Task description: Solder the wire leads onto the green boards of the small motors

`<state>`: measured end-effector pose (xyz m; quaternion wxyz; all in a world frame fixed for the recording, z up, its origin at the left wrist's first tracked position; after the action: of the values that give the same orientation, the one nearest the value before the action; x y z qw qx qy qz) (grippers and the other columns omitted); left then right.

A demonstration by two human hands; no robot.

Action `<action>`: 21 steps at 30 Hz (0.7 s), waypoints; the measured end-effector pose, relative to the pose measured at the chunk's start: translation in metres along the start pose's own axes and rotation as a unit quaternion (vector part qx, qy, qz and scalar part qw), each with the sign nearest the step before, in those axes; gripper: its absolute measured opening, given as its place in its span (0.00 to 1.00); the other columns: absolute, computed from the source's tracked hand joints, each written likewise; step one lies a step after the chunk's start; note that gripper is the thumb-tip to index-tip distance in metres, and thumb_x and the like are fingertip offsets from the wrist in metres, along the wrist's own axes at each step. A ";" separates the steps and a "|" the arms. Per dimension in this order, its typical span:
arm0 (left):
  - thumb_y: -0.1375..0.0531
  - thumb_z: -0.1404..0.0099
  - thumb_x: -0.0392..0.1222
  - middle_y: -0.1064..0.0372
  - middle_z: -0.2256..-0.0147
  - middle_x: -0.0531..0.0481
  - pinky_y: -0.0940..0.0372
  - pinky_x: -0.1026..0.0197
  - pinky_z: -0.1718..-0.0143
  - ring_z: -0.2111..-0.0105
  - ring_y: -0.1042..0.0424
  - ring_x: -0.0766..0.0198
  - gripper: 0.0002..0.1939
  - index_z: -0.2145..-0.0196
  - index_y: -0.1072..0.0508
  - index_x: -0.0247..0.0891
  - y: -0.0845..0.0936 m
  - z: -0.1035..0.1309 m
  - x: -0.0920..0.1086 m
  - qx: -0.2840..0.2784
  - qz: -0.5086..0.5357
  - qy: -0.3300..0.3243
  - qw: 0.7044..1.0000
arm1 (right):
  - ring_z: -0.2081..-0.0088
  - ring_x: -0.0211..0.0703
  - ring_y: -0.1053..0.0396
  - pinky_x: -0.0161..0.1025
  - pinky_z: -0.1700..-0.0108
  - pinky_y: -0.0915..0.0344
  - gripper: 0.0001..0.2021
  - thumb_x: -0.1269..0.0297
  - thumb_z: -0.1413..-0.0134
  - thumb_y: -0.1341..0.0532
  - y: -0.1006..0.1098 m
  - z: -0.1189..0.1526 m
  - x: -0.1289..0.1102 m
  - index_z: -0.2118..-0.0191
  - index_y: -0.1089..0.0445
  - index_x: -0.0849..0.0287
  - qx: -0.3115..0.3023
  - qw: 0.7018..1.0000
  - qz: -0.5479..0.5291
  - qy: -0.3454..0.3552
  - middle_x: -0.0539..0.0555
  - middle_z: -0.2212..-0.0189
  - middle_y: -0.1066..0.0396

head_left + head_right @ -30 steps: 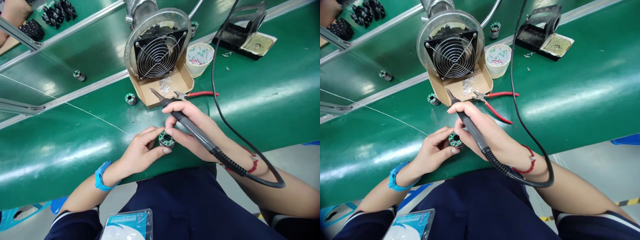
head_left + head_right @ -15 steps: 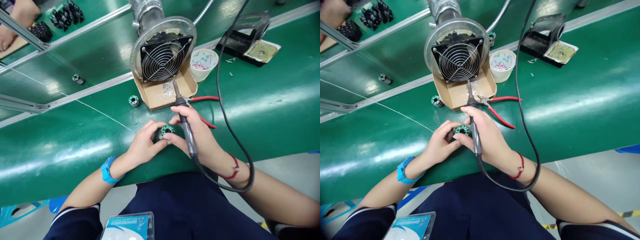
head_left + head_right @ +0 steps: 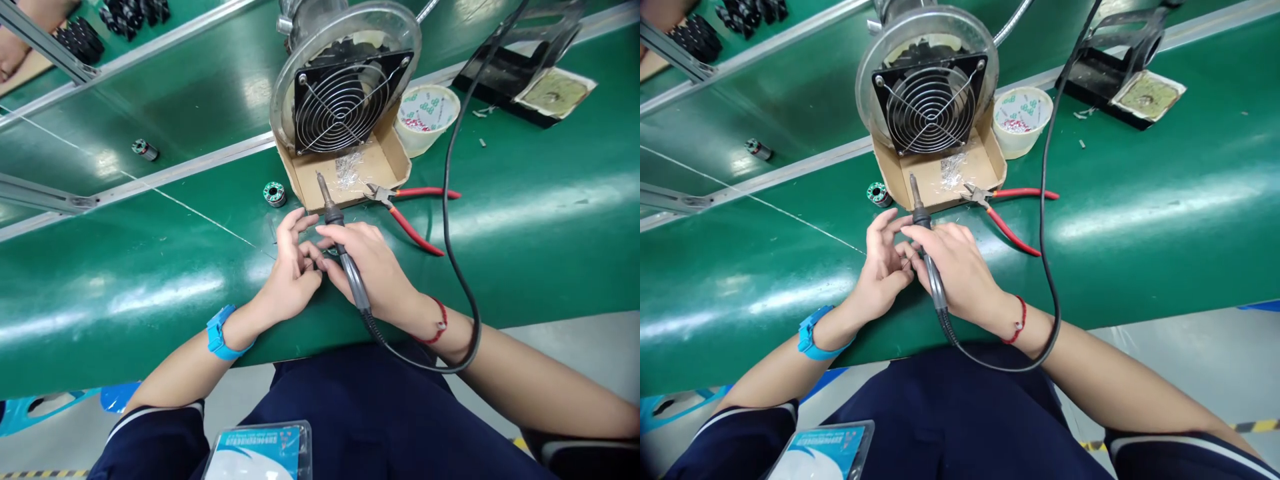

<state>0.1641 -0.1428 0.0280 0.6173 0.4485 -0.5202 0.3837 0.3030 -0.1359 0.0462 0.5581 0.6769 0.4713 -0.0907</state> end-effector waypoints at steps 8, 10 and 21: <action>0.43 0.32 0.32 0.32 0.70 0.54 0.37 0.64 0.66 0.70 0.34 0.70 0.04 0.64 0.31 0.38 0.018 -0.005 0.025 0.014 -0.245 -0.127 0.961 | 0.59 0.42 0.28 0.43 0.52 0.31 0.18 0.69 0.40 0.40 0.027 0.004 0.008 0.45 0.34 0.52 0.115 0.988 -0.088 -0.053 0.50 0.64 0.24; 0.43 0.33 0.31 0.33 0.72 0.55 0.39 0.65 0.68 0.71 0.35 0.70 0.06 0.67 0.31 0.37 0.023 -0.007 0.023 0.029 -0.280 -0.118 0.952 | 0.60 0.40 0.26 0.42 0.51 0.28 0.19 0.69 0.40 0.40 0.037 0.012 0.014 0.43 0.33 0.52 0.128 0.983 -0.092 -0.093 0.50 0.65 0.24; 0.47 0.35 0.31 0.36 0.72 0.54 0.43 0.64 0.71 0.74 0.39 0.69 0.06 0.68 0.34 0.38 0.015 -0.007 0.014 0.021 -0.369 -0.113 0.922 | 0.74 0.38 0.25 0.34 0.74 0.27 0.13 0.68 0.45 0.35 0.058 0.059 0.030 0.53 0.22 0.53 0.190 0.951 -0.200 -0.138 0.53 0.68 0.22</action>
<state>0.1541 -0.1311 0.0434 0.6427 0.6622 -0.3757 0.0861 0.3862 -0.1657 0.0441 0.4490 0.6435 0.4890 -0.3810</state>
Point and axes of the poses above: each hand's wrist, its own z-axis away from the middle knuckle, its own y-axis out of the back of the hand, x = y × z, the point moved 4 cm from there along -z, towards the middle knuckle
